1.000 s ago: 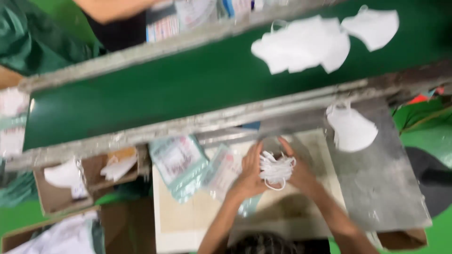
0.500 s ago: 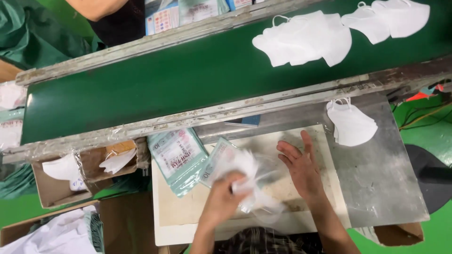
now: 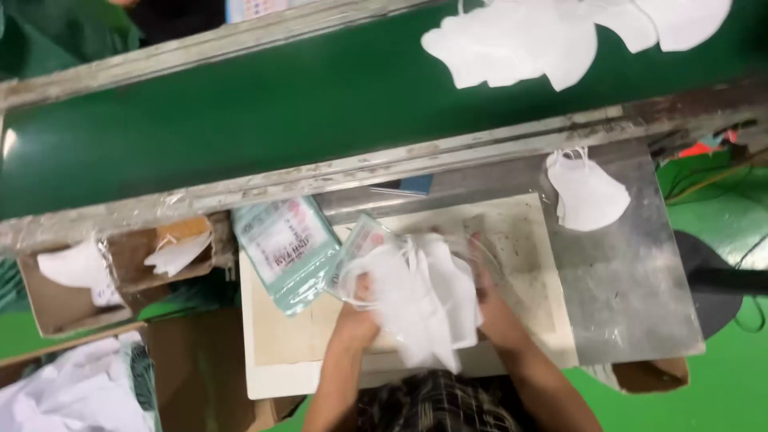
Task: Packing white face masks into plastic bags at a factory workstation.
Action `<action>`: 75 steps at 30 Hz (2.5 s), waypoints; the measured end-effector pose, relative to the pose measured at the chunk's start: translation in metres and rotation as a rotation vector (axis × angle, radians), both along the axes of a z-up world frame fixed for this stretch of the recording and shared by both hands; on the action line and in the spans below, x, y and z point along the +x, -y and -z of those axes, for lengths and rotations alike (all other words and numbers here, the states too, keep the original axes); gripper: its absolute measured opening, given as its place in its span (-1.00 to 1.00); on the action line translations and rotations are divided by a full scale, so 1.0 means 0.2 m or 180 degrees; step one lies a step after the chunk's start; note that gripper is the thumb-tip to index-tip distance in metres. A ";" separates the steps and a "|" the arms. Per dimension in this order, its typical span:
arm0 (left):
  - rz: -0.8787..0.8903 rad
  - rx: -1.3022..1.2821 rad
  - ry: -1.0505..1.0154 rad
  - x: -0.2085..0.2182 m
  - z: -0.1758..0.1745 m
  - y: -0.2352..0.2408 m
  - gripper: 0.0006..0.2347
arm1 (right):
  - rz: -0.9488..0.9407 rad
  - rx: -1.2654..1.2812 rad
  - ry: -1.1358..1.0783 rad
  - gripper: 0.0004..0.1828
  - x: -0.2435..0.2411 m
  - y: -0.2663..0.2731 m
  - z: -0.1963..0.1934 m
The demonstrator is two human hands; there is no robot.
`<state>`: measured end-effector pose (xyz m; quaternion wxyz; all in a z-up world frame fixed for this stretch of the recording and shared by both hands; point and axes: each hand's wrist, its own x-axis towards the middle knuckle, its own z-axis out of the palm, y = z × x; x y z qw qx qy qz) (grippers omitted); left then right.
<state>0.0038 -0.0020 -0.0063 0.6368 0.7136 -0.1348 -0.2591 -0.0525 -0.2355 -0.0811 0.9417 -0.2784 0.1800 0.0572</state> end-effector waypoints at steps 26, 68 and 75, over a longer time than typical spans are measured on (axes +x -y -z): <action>-0.0425 0.0573 0.0901 -0.15 0.50 0.14 -0.52 | -0.1079 -0.3662 0.1295 0.33 -0.12 0.07 -0.07; 0.0631 0.0955 0.3639 -0.39 0.11 0.04 -0.83 | -0.1022 -0.4859 -0.0479 -0.70 -0.23 -0.03 -0.32; -0.0318 0.0280 0.2157 -0.40 0.06 0.04 -0.72 | -0.0018 -0.3006 -0.0174 -0.84 -0.33 0.15 0.08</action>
